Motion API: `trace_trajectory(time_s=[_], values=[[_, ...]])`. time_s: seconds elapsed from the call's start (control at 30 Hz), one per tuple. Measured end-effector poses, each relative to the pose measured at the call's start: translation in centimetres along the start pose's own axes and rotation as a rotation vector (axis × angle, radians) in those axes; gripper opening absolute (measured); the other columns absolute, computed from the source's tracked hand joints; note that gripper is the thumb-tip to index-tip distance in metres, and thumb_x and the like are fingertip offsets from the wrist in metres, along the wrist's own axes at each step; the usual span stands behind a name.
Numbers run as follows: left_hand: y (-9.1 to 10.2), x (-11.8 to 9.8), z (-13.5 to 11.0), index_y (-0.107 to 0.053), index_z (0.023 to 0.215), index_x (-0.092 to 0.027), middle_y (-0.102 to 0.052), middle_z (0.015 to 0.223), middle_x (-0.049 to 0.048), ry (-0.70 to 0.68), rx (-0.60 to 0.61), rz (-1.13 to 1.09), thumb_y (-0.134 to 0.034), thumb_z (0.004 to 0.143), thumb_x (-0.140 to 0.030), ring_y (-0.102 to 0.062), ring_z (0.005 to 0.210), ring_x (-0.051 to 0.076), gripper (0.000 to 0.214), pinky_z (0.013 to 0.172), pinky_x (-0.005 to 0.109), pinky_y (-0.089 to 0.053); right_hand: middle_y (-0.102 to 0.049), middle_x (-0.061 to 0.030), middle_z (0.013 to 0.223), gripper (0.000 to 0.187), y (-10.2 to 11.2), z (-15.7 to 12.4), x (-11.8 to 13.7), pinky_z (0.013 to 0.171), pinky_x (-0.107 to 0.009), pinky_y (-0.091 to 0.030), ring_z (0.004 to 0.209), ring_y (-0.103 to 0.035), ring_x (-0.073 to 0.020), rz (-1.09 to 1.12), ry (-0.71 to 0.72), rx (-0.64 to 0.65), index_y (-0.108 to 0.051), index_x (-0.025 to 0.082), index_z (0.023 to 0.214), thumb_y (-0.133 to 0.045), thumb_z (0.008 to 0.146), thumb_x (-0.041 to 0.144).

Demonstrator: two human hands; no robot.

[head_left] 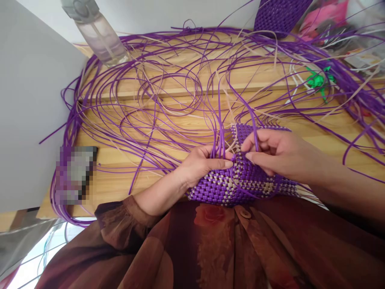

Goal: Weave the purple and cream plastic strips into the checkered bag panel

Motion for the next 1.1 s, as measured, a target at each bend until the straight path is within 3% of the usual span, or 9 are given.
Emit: trace_trajectory(time_s=[0.17, 0.27, 0.33, 0.4, 0.47, 0.63, 0.77, 0.93, 1.1], values=[[0.2, 0.4, -0.2, -0.074, 0.082, -0.013, -0.072, 0.076, 0.0009, 0.047, -0.052, -0.006, -0.089, 0.063, -0.023, -0.063, 0.066, 0.010, 0.026, 0.073, 0.025, -0.048, -0.060, 0.0026, 0.059, 0.030, -0.1, -2.3, -1.5, 0.041, -0.025, -0.035, 0.043, -0.051, -0.0104, -0.048, -0.053, 0.043, -0.062, 0.021, 0.088, -0.058, 0.092, 0.051], [0.3, 0.7, -0.1, -0.074, 0.082, -0.012, -0.072, 0.074, 0.0019, 0.078, -0.061, -0.001, -0.088, 0.064, -0.026, -0.063, 0.064, 0.011, 0.027, 0.071, 0.026, -0.048, -0.060, 0.0000, 0.057, 0.038, 1.6, -3.6, 0.7, 0.048, -0.031, -0.038, 0.049, -0.054, -0.0140, -0.417, 0.191, -0.217, -0.060, 0.022, 0.070, -0.061, 0.091, 0.053], [0.3, 0.7, -0.1, -0.074, 0.083, -0.012, -0.072, 0.074, 0.0025, 0.082, -0.054, -0.007, -0.089, 0.063, -0.027, -0.063, 0.064, 0.012, 0.029, 0.070, 0.027, -0.048, -0.071, -0.0041, 0.077, 0.023, 1.5, -4.8, 3.3, 0.066, -0.036, -0.048, 0.073, -0.067, -0.0215, -0.636, 0.459, -0.377, -0.066, 0.023, 0.080, -0.064, 0.092, 0.043], [0.3, 0.6, -0.1, -0.075, 0.083, -0.012, -0.073, 0.075, 0.0028, 0.070, -0.046, -0.008, -0.090, 0.062, -0.028, -0.062, 0.064, 0.012, 0.031, 0.070, 0.027, -0.048, -0.075, -0.0069, 0.106, 0.011, 0.2, -5.4, 5.1, 0.094, -0.043, -0.047, 0.111, -0.065, -0.0289, -0.759, 0.682, -0.387, -0.069, 0.025, 0.098, -0.063, 0.093, 0.033], [0.2, 0.5, 0.0, -0.075, 0.083, -0.012, -0.072, 0.075, 0.0027, 0.049, -0.038, 0.006, -0.091, 0.061, -0.028, -0.062, 0.065, 0.012, 0.032, 0.070, 0.027, -0.047, -0.074, -0.0075, 0.110, 0.012, -1.4, -4.9, 5.5, 0.104, -0.048, -0.040, 0.119, -0.061, -0.0310, -0.840, 0.780, -0.311, -0.069, 0.023, 0.101, -0.060, 0.094, 0.028], [0.8, -0.5, 0.1, -0.075, 0.084, -0.013, -0.073, 0.079, 0.0017, -0.051, -0.091, 0.015, -0.089, 0.062, -0.026, -0.063, 0.070, 0.011, 0.029, 0.075, 0.026, -0.048, -0.070, -0.0066, 0.084, 0.015, -2.9, -3.1, 4.2, 0.079, -0.037, -0.046, 0.081, -0.063, -0.0217, -0.827, 0.742, -0.227, -0.067, 0.018, 0.090, -0.054, 0.096, 0.024], [1.9, -1.7, 0.2, -0.072, 0.080, -0.013, -0.070, 0.072, -0.0003, -0.100, -0.182, -0.029, -0.089, 0.062, -0.028, -0.060, 0.063, 0.010, 0.029, 0.069, 0.025, -0.047, -0.069, -0.0046, 0.088, 0.008, -2.6, -2.5, 3.3, 0.076, -0.030, -0.048, 0.083, -0.065, -0.0180, -0.658, 0.672, -0.203, -0.064, 0.019, 0.092, -0.057, 0.095, 0.021], [1.0, -0.7, 0.4, -0.074, 0.085, -0.010, -0.073, 0.080, 0.0051, 0.085, -0.014, 0.148, -0.091, 0.060, -0.033, -0.063, 0.069, 0.014, 0.038, 0.070, 0.027, -0.048, -0.069, -0.0029, 0.085, 0.005, -2.2, -2.1, 2.6, 0.071, -0.030, -0.047, 0.080, -0.065, -0.0175, -0.594, 0.635, -0.227, -0.065, 0.021, 0.092, -0.060, 0.092, 0.023], [1.2, -1.1, 0.5, -0.076, 0.082, -0.012, -0.071, 0.076, 0.0023, -0.030, -0.074, 0.262, -0.092, 0.058, -0.030, -0.059, 0.069, 0.011, 0.035, 0.070, 0.025, -0.044, -0.071, -0.0013, 0.083, 0.005, -2.0, -1.6, 2.0, 0.069, -0.029, -0.048, 0.076, -0.066, -0.0164, -0.518, 0.582, -0.230, -0.065, 0.022, 0.089, -0.065, 0.088, 0.026]])
Point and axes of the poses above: each hand's wrist, its own z-axis towards the middle knuckle, its own y-axis out of the back of the hand, x = y × z, the point moved 8 cm from there along z, towards the middle knuckle
